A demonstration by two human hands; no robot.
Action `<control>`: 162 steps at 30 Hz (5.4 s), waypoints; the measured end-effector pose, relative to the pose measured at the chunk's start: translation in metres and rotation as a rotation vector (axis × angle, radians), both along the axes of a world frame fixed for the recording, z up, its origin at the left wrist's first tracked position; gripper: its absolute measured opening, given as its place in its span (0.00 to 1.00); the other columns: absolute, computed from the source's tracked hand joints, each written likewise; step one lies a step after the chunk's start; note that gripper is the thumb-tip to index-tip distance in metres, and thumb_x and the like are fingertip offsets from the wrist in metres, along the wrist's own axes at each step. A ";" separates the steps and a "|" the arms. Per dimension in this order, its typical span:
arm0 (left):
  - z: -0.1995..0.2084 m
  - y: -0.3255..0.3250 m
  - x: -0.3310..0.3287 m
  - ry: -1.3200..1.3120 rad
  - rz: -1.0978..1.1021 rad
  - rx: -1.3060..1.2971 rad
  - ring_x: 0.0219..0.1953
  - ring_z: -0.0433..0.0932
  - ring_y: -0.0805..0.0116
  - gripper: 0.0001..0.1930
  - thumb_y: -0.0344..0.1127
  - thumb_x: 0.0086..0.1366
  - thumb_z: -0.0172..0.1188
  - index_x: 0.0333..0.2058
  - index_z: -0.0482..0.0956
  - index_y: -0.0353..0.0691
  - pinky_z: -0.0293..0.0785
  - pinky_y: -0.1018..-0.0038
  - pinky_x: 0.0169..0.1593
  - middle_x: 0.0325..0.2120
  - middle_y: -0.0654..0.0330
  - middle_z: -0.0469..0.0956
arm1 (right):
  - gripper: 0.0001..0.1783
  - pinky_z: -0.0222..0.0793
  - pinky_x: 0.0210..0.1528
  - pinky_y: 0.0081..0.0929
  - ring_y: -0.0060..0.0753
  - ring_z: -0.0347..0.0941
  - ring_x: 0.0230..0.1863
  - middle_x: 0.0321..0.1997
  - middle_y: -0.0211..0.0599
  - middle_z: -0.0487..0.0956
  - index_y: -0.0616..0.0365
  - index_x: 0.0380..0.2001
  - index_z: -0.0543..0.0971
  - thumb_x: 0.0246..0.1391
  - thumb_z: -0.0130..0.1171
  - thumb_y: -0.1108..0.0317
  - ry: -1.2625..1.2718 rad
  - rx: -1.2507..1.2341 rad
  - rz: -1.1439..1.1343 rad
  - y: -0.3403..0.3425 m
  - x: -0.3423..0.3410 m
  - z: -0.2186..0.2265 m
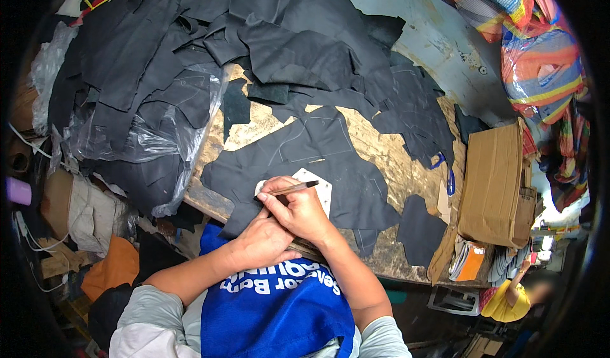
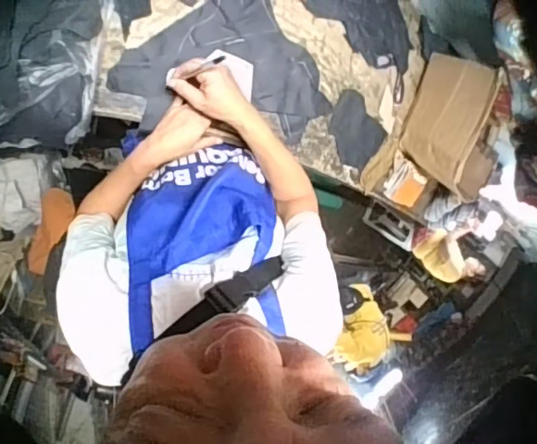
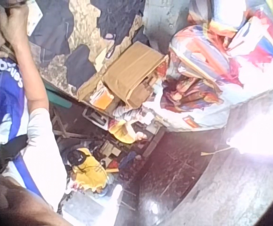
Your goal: The person places a cardboard template on black fabric pieces and traces the outline with a pen. They repeat this process on several fabric pieces, moving templates and fabric as needed.
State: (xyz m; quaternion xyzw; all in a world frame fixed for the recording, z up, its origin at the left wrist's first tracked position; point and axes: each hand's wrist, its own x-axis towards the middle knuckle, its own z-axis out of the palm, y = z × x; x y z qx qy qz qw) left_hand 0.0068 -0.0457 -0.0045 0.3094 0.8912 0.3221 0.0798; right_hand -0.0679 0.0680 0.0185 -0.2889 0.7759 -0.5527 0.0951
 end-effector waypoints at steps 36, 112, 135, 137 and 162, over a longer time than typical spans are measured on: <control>0.050 0.020 -0.027 -0.053 0.003 -0.334 0.59 0.62 0.57 0.36 0.52 0.50 0.65 0.51 0.70 0.30 0.59 0.42 0.55 0.58 0.51 0.64 | 0.07 0.71 0.26 0.21 0.26 0.77 0.22 0.20 0.42 0.79 0.68 0.27 0.77 0.53 0.58 0.72 -0.033 0.126 -0.601 0.081 -0.011 -0.002; 0.003 0.131 -0.012 0.079 -0.235 -0.158 0.66 0.41 0.33 0.46 0.60 0.51 0.62 0.59 0.60 0.32 0.35 0.29 0.58 0.61 0.28 0.46 | 0.14 0.68 0.52 0.29 0.34 0.74 0.48 0.38 0.37 0.81 0.62 0.32 0.79 0.37 0.66 0.81 0.080 0.094 -0.668 0.225 0.024 -0.028; -0.005 0.142 -0.007 -0.012 -0.301 -0.235 0.65 0.46 0.35 0.42 0.57 0.51 0.62 0.56 0.64 0.28 0.38 0.36 0.61 0.58 0.34 0.57 | 0.08 0.70 0.31 0.27 0.31 0.75 0.28 0.27 0.39 0.78 0.65 0.30 0.77 0.52 0.61 0.69 -0.095 0.067 -0.204 0.138 0.021 0.002; -0.009 0.142 -0.007 -0.010 -0.305 -0.223 0.64 0.48 0.36 0.42 0.57 0.51 0.62 0.56 0.63 0.28 0.38 0.36 0.61 0.58 0.35 0.57 | 0.09 0.71 0.32 0.30 0.38 0.75 0.28 0.27 0.42 0.77 0.66 0.28 0.77 0.50 0.61 0.69 0.022 0.113 -0.150 0.132 0.016 0.004; 0.049 0.136 -0.049 -0.010 -0.269 -0.334 0.57 0.61 0.55 0.49 0.56 0.41 0.71 0.54 0.64 0.23 0.64 0.43 0.52 0.55 0.48 0.64 | 0.10 0.68 0.24 0.19 0.16 0.73 0.22 0.18 0.31 0.77 0.67 0.25 0.77 0.53 0.60 0.69 -0.101 0.155 -0.743 0.148 -0.031 0.002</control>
